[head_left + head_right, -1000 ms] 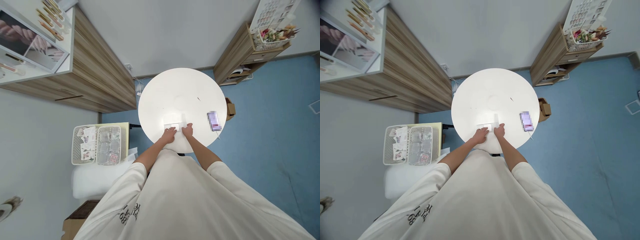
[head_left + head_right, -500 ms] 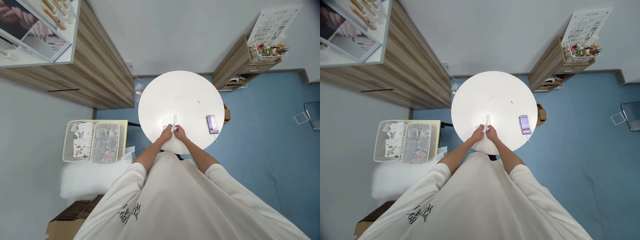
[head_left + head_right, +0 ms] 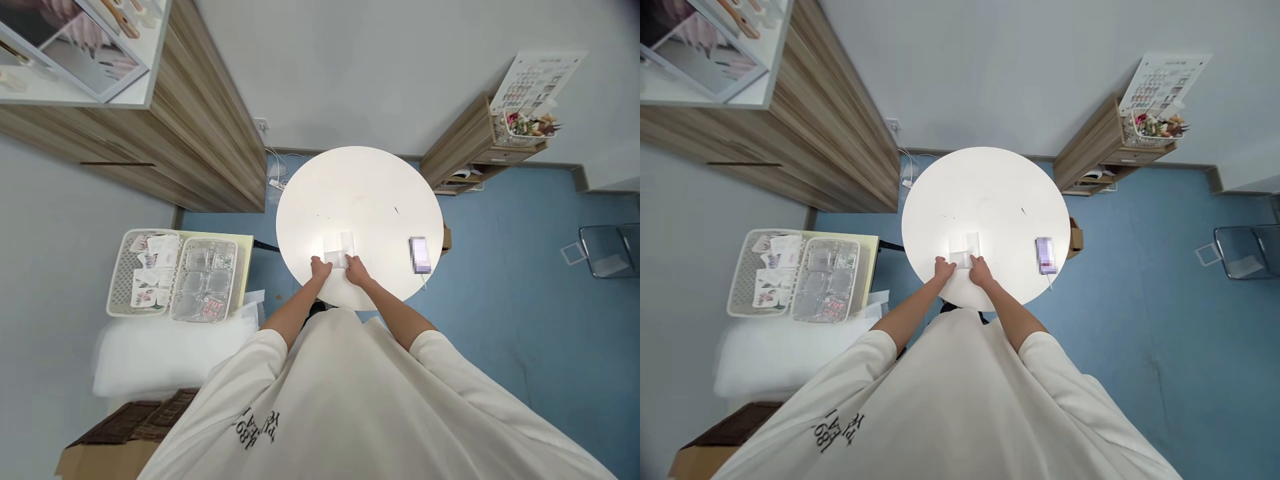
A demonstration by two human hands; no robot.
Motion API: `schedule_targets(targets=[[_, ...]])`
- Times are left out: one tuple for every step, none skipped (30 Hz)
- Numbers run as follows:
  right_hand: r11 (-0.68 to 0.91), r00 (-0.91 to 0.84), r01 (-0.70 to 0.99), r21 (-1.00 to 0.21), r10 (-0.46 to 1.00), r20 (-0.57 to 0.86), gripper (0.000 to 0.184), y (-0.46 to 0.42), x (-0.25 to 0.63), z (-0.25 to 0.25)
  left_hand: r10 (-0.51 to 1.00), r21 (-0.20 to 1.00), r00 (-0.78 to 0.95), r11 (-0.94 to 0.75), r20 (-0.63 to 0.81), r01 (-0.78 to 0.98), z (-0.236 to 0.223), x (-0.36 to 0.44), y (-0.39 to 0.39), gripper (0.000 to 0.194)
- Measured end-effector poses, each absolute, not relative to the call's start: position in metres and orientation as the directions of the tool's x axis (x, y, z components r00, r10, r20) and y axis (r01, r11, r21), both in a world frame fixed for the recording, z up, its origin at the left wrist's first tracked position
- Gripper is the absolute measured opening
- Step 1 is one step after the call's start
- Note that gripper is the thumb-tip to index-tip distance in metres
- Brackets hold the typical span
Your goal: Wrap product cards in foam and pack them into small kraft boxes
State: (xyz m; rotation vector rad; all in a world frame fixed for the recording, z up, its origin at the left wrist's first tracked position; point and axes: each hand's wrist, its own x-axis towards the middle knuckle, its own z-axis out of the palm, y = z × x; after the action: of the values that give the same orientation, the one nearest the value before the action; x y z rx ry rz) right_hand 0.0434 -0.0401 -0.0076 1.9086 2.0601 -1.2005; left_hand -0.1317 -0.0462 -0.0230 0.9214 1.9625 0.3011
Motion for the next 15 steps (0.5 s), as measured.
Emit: schedule_targets(targets=[[-0.083, -0.217, 0.882, -0.465, 0.803, -0.555, 0.068, -0.039, 0.043, -0.008, 0.684, 0.529, -0.304, 0.716, -0.663, 0.456, -0.023, -0.131, -0.043, 0.053], [-0.082, -0.215, 0.887, -0.454, 0.799, -0.562, 0.069, -0.038, 0.043, -0.007, 0.654, 0.512, -0.303, 0.742, -0.693, 0.433, -0.023, -0.131, -0.04, 0.052], [-0.08, -0.211, 0.892, -0.444, 0.795, -0.569, 0.07, -0.038, 0.042, -0.007, 0.626, 0.493, -0.294, 0.764, -0.722, 0.417, -0.023, -0.132, -0.038, 0.05], [-0.078, -0.209, 0.898, -0.434, 0.792, -0.574, 0.071, -0.038, 0.042, -0.008, 0.606, 0.48, -0.276, 0.777, -0.746, 0.408, -0.023, -0.132, -0.036, 0.047], [-0.073, -0.208, 0.902, -0.425, 0.789, -0.578, 0.072, -0.037, 0.042, -0.008, 0.596, 0.476, -0.251, 0.781, -0.763, 0.405, -0.023, -0.132, -0.034, 0.043], [-0.069, -0.208, 0.905, -0.42, 0.788, -0.579, 0.073, -0.037, 0.042, -0.008, 0.595, 0.48, -0.226, 0.777, -0.772, 0.406, -0.023, -0.133, -0.034, 0.038], [-0.066, -0.21, 0.906, -0.419, 0.789, -0.578, 0.075, -0.038, 0.042, -0.008, 0.601, 0.49, -0.203, 0.769, -0.773, 0.41, -0.023, -0.133, -0.033, 0.032], [-0.066, -0.212, 0.904, -0.423, 0.789, -0.576, 0.077, -0.038, 0.043, -0.009, 0.609, 0.5, -0.188, 0.76, -0.77, 0.414, -0.024, -0.133, -0.033, 0.026], [-0.069, -0.214, 0.9, -0.43, 0.79, -0.575, 0.078, -0.038, 0.043, -0.009, 0.616, 0.508, -0.183, 0.755, -0.766, 0.414, -0.024, -0.132, -0.032, 0.022], [-0.074, -0.217, 0.895, -0.44, 0.79, -0.573, 0.08, -0.038, 0.044, -0.009, 0.622, 0.513, -0.191, 0.753, -0.76, 0.412, -0.025, -0.131, -0.032, 0.02], [-0.077, -0.22, 0.89, -0.449, 0.79, -0.572, 0.081, -0.038, 0.045, -0.01, 0.627, 0.516, -0.206, 0.753, -0.751, 0.409, -0.026, -0.129, -0.031, 0.019], [-0.082, -0.222, 0.886, -0.456, 0.79, -0.572, 0.081, -0.037, 0.045, -0.01, 0.632, 0.521, -0.219, 0.752, -0.743, 0.404, -0.026, -0.127, -0.03, 0.021], [-0.087, -0.222, 0.882, -0.462, 0.789, -0.573, 0.081, -0.037, 0.046, -0.01, 0.638, 0.529, -0.221, 0.75, -0.738, 0.398, -0.027, -0.124, -0.029, 0.023], [-0.094, -0.222, 0.878, -0.469, 0.788, -0.574, 0.081, -0.036, 0.047, -0.01, 0.646, 0.541, -0.211, 0.743, -0.734, 0.393, -0.028, -0.121, -0.027, 0.025], [-0.103, -0.222, 0.873, -0.476, 0.786, -0.577, 0.081, -0.036, 0.048, -0.01, 0.658, 0.559, -0.188, 0.731, -0.729, 0.392, -0.028, -0.117, -0.026, 0.026]])
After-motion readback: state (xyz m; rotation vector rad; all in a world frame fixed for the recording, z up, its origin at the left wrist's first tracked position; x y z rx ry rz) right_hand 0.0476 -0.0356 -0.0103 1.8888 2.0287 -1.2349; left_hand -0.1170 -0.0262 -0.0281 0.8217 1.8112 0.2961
